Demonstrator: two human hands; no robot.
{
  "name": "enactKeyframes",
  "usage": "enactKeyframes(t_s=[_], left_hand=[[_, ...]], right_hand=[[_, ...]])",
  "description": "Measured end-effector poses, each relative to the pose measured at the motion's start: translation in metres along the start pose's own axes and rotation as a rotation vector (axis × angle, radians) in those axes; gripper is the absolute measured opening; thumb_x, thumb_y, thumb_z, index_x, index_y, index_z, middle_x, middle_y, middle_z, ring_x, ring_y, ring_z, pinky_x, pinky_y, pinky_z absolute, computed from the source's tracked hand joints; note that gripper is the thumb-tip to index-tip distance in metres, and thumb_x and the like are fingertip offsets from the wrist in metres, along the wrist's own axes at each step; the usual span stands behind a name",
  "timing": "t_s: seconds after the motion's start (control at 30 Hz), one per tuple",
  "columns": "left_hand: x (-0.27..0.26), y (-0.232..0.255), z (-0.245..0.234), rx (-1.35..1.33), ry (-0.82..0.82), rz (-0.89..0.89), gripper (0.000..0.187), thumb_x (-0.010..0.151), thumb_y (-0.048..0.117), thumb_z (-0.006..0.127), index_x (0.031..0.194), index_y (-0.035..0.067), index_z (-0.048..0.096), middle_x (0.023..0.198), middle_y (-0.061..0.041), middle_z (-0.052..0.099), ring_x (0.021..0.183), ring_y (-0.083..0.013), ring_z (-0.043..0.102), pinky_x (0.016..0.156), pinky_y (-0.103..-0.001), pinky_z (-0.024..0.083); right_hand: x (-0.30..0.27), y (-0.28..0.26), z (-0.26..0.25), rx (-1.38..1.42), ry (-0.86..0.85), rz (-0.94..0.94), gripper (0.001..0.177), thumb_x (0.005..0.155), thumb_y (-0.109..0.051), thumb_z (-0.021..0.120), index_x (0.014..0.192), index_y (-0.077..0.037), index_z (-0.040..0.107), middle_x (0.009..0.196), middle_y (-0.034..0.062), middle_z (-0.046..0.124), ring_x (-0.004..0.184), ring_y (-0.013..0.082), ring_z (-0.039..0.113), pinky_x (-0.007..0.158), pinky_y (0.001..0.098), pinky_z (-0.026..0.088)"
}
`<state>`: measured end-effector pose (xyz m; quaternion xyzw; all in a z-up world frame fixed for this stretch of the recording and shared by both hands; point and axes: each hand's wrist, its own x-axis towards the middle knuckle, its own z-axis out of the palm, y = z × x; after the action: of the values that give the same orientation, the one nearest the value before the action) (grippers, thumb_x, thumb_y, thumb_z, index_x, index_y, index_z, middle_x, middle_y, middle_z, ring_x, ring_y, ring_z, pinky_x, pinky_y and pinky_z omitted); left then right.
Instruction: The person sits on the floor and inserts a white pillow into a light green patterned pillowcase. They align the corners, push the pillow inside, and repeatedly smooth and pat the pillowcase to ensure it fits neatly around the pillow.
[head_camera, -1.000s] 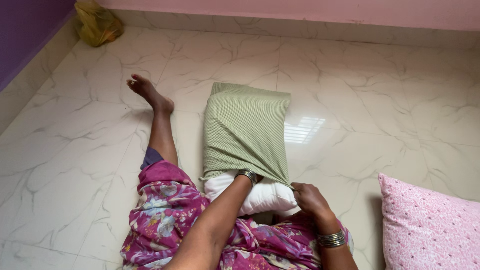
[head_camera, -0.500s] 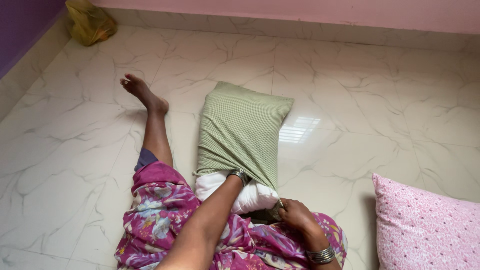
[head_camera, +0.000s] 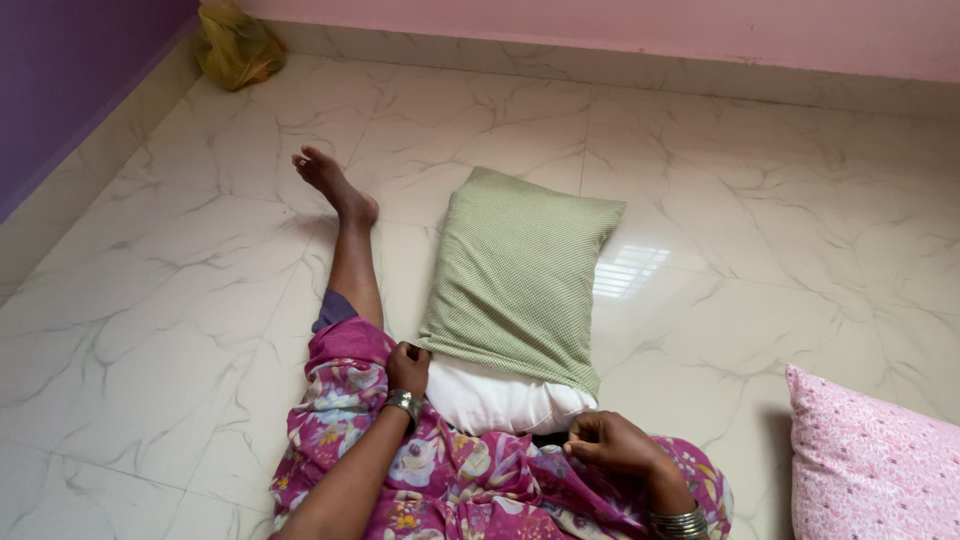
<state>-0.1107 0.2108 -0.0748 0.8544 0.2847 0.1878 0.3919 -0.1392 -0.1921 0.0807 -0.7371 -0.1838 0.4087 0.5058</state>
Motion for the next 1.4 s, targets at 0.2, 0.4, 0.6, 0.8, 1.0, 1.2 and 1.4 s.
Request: enactKeyframes(t_s=[0.2, 0.4, 0.6, 0.8, 1.0, 1.2, 1.4], left_hand=[[0.026, -0.002, 0.03, -0.045, 0.193, 0.085, 0.055, 0.073, 0.017, 0.069, 0.123, -0.004, 0.065, 0.107, -0.03, 0.067, 0.103, -0.0483, 0.062, 0.09, -0.052, 0.05], [0.015, -0.011, 0.022, -0.256, -0.143, 0.036, 0.035, 0.089, 0.003, 0.053, 0.122, 0.002, 0.065, 0.106, -0.018, 0.072, 0.1, -0.0377, 0.069, 0.089, -0.041, 0.055], [0.004, 0.017, -0.014, -0.5, -0.341, 0.497, 0.042, 0.083, -0.008, 0.045, 0.118, -0.001, 0.066, 0.106, -0.017, 0.07, 0.102, -0.0316, 0.069, 0.092, -0.035, 0.053], [0.005, 0.131, -0.053, -0.453, -0.528, 0.681, 0.023, 0.093, 0.004, 0.055, 0.112, 0.001, 0.069, 0.102, -0.018, 0.071, 0.093, -0.0318, 0.071, 0.082, -0.038, 0.056], [-0.036, 0.179, -0.043, -0.324, -0.718, 0.694, 0.017, 0.096, 0.014, 0.059, 0.089, -0.001, 0.064, 0.081, -0.018, 0.065, 0.073, -0.0312, 0.068, 0.072, -0.042, 0.056], [-0.077, 0.146, -0.054, -0.256, -0.662, 0.825, 0.015, 0.093, 0.017, 0.06, 0.091, 0.002, 0.065, 0.083, -0.018, 0.066, 0.078, -0.0353, 0.067, 0.073, -0.046, 0.055], [-0.108, 0.144, -0.071, -0.293, -0.787, 0.894, 0.028, 0.101, 0.025, 0.06, 0.084, 0.003, 0.062, 0.08, -0.018, 0.064, 0.079, -0.0387, 0.064, 0.069, -0.049, 0.051]], right_hand=[[0.044, -0.046, 0.067, -0.266, 0.185, -0.175, 0.026, 0.094, -0.017, 0.068, 0.118, -0.008, 0.071, 0.115, 0.0077, 0.074, 0.104, 0.0207, 0.07, 0.088, 0.0333, 0.056], [0.143, -0.023, 0.116, -1.005, 0.558, -0.667, 0.042, 0.092, -0.019, 0.056, 0.129, -0.001, 0.064, 0.133, 0.0232, 0.064, 0.124, 0.0374, 0.057, 0.104, 0.0471, 0.043], [0.177, -0.03, 0.122, -0.88, 0.528, -0.14, 0.035, 0.097, -0.032, 0.051, 0.111, -0.004, 0.065, 0.109, 0.0207, 0.07, 0.103, 0.0362, 0.065, 0.093, 0.0498, 0.049], [0.195, 0.002, 0.04, -0.828, 0.692, -0.052, 0.032, 0.097, -0.032, 0.052, 0.106, -0.005, 0.067, 0.104, 0.0216, 0.071, 0.097, 0.0385, 0.066, 0.089, 0.0511, 0.052], [0.197, 0.007, -0.017, -0.639, 0.624, -0.179, 0.033, 0.097, -0.032, 0.052, 0.108, -0.005, 0.067, 0.107, 0.021, 0.07, 0.099, 0.038, 0.066, 0.09, 0.0504, 0.051], [0.217, 0.006, 0.025, -0.562, 0.517, -0.27, 0.034, 0.098, -0.033, 0.051, 0.11, -0.006, 0.067, 0.109, 0.0205, 0.07, 0.101, 0.0376, 0.066, 0.091, 0.0497, 0.051], [0.224, 0.001, 0.044, -0.54, 0.478, -0.271, 0.035, 0.098, -0.033, 0.051, 0.112, -0.006, 0.067, 0.111, 0.02, 0.07, 0.102, 0.0371, 0.066, 0.092, 0.0491, 0.051]])
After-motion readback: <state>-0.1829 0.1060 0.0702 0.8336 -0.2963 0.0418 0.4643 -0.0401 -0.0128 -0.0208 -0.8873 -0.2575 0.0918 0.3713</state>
